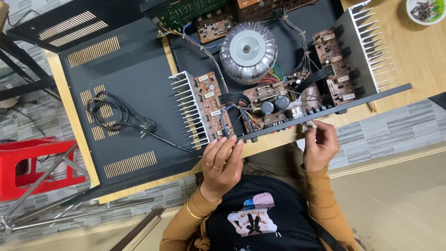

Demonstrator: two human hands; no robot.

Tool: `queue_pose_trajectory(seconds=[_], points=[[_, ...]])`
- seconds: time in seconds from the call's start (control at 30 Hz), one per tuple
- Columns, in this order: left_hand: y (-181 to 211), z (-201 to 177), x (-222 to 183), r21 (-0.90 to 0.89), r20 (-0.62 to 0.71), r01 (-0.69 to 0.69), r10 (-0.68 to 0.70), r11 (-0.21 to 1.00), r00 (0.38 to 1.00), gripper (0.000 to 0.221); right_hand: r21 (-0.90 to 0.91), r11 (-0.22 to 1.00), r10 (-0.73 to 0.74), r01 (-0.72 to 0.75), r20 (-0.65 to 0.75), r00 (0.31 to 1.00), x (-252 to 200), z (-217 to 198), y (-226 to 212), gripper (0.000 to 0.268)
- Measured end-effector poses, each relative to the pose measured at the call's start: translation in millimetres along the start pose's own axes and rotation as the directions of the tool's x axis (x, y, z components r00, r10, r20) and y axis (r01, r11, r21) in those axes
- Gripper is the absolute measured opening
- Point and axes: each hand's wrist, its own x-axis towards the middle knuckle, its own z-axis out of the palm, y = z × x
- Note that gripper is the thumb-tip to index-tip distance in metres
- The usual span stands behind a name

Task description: Cleaning the internal components of an audio amplifier using a cotton swab and inspecting the circuitry.

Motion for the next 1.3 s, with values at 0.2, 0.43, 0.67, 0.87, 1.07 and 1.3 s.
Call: queue_pose_trajectory(seconds=[0.2, 0.43, 0.67, 0.87, 1.07, 1.3], points=[[0, 1, -1, -0.013, -0.001, 0.004, -0.004, 1.0, 1.0, 0.031, 0.041, 0.987, 0.155, -0.157, 0.047, 0.987, -3, -6, 6, 0.01], [-1, 2, -2, -0.01, 0.001, 0.0, 0.0, 1.0, 1.0, 0.03, 0.01, 0.928, 0.367, -0.373, 0.165, 0.916, 1, 1, 4, 0.005], [-2, 1, -2, -0.012, 0.004, -0.006, 0.006, 1.0, 1.0, 0.03, 0.542, 0.518, 0.659, -0.661, 0.24, 0.713, -1, 15, 2, 0.003], [-2, -1, 1, -0.017, 0.029, -0.002, 0.003, 1.0, 1.0, 0.031, 0.649, 0.414, 0.726, -0.639, 0.188, 0.661, 24, -5, -19, 0.01], [0, -5, 2, -0.006, 0.129, 0.014, -0.013, 1.0, 0.992, 0.033, 0.599, 0.617, 0.664, -0.51, -0.049, 0.746, 30, -18, 16, 0.01], [-1, -1, -4, -0.001, 0.04, -0.005, 0.005, 1.0, 0.999, 0.034, 0.463, 0.671, 0.582, -0.58, 0.155, 0.798, 0, 3, 28, 0.011]])
